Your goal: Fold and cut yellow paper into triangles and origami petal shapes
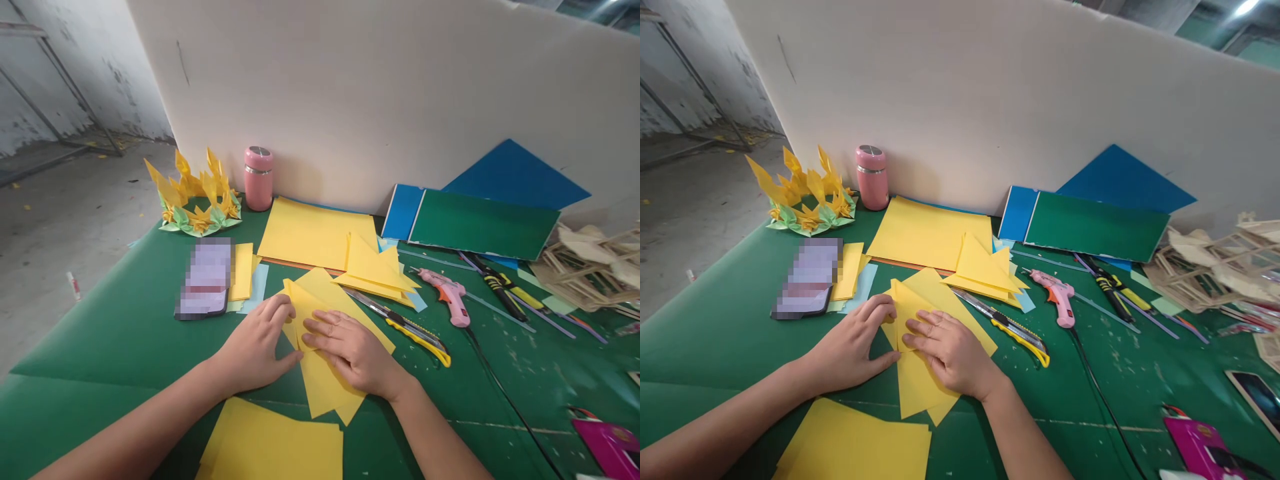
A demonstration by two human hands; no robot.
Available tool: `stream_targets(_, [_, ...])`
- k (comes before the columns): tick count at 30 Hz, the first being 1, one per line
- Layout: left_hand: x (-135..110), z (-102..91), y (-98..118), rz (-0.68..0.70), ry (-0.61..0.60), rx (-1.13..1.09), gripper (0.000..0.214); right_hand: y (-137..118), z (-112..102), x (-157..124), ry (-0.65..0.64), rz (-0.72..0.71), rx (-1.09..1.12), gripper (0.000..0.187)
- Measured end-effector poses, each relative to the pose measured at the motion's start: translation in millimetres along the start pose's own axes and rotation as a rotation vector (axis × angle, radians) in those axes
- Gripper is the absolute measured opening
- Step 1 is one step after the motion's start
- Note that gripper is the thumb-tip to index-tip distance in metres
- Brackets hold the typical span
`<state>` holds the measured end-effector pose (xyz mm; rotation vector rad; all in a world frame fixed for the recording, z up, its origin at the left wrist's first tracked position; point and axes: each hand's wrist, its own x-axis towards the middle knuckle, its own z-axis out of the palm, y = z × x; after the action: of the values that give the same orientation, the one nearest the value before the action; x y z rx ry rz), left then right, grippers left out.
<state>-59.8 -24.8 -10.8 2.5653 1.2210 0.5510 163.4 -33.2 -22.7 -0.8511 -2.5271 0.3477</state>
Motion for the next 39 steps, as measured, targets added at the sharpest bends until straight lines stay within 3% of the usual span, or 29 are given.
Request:
stream_targets(12, [-1.5, -0.5, -0.9, -0.005, -0.11, 0.043, 0.052, -0.5, 0.1, -1.0, 0.011, -0.009, 0.051, 0.032])
stream_targets(39, [-1.4, 1.2, -5.1, -0.003, -0.136, 0.054, 0.062, -1.5, -0.2, -1.6, 0.02, -0.048, 0.028, 0.031])
